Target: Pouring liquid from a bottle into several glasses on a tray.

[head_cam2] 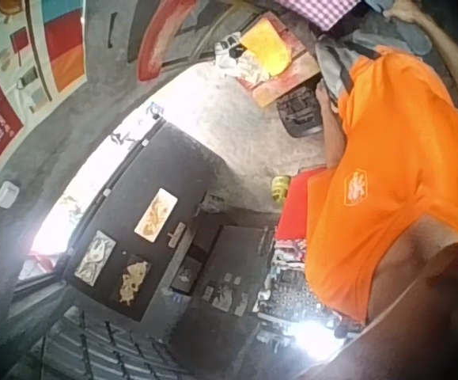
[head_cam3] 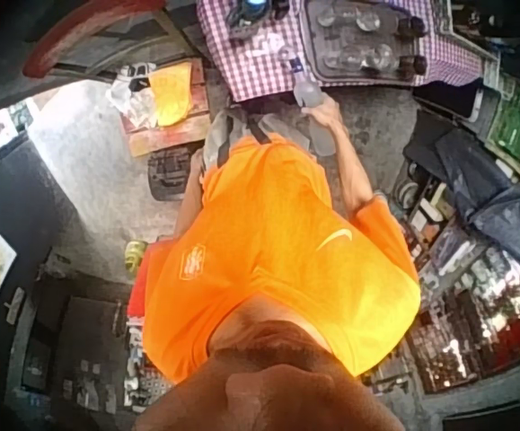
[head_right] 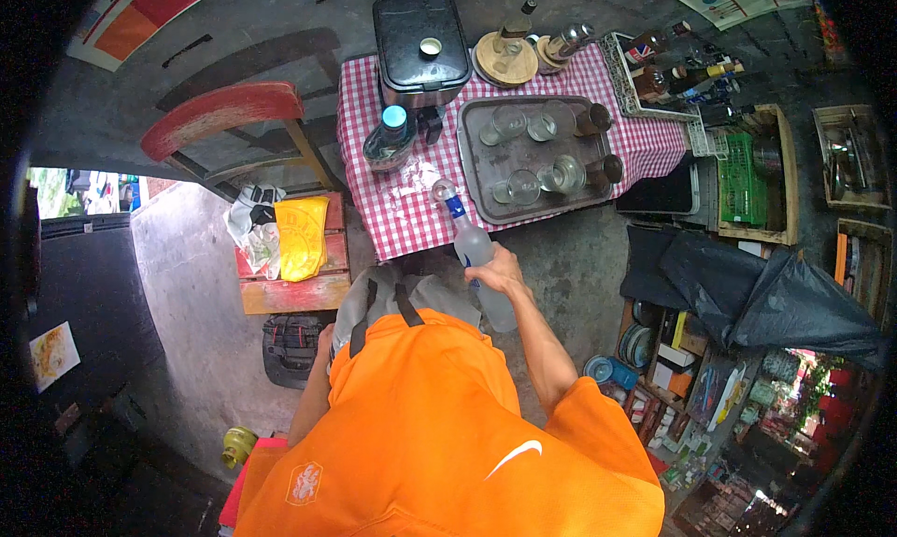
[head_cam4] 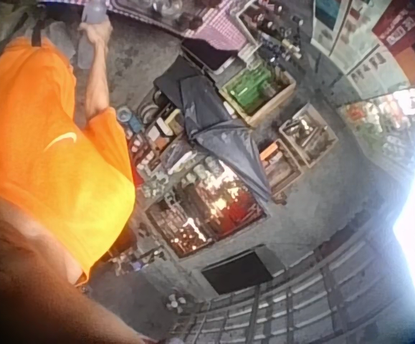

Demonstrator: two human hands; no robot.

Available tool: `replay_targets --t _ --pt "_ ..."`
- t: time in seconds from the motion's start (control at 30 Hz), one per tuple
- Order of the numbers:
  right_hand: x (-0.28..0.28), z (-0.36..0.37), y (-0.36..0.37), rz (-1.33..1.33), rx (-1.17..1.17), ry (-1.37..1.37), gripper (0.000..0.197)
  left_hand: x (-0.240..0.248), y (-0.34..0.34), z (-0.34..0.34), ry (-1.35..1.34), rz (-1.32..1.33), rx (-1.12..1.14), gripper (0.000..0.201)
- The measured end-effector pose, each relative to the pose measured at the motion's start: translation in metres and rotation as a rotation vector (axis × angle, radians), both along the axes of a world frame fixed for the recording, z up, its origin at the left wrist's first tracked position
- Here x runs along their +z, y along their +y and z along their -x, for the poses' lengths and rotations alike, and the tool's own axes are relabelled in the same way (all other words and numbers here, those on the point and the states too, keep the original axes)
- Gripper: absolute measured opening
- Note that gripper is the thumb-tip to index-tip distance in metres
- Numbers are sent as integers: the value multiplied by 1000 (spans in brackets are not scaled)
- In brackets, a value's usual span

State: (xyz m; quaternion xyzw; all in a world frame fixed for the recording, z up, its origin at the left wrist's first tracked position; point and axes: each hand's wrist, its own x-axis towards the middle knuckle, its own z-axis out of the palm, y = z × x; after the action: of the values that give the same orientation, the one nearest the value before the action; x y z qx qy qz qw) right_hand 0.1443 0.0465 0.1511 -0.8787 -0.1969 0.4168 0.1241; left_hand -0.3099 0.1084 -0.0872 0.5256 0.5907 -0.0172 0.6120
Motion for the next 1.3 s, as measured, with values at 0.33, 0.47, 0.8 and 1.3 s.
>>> replay_targets --t 0.33,0.47,0.8,1.3 --pt "7 -1 4 48 27 22 70 -13 -2 3 32 -26 0 46" --pt "4 -3 2 23 30 -9 65 -35 -7 16 -27 -16 16 49" --pt "7 -3 2 31 25 -4 62 -9 -4 0 -7 -20 45 49" --pt "10 -4 -2 24 17 -1 62 -3 -3 -8 -24 4 75 45"
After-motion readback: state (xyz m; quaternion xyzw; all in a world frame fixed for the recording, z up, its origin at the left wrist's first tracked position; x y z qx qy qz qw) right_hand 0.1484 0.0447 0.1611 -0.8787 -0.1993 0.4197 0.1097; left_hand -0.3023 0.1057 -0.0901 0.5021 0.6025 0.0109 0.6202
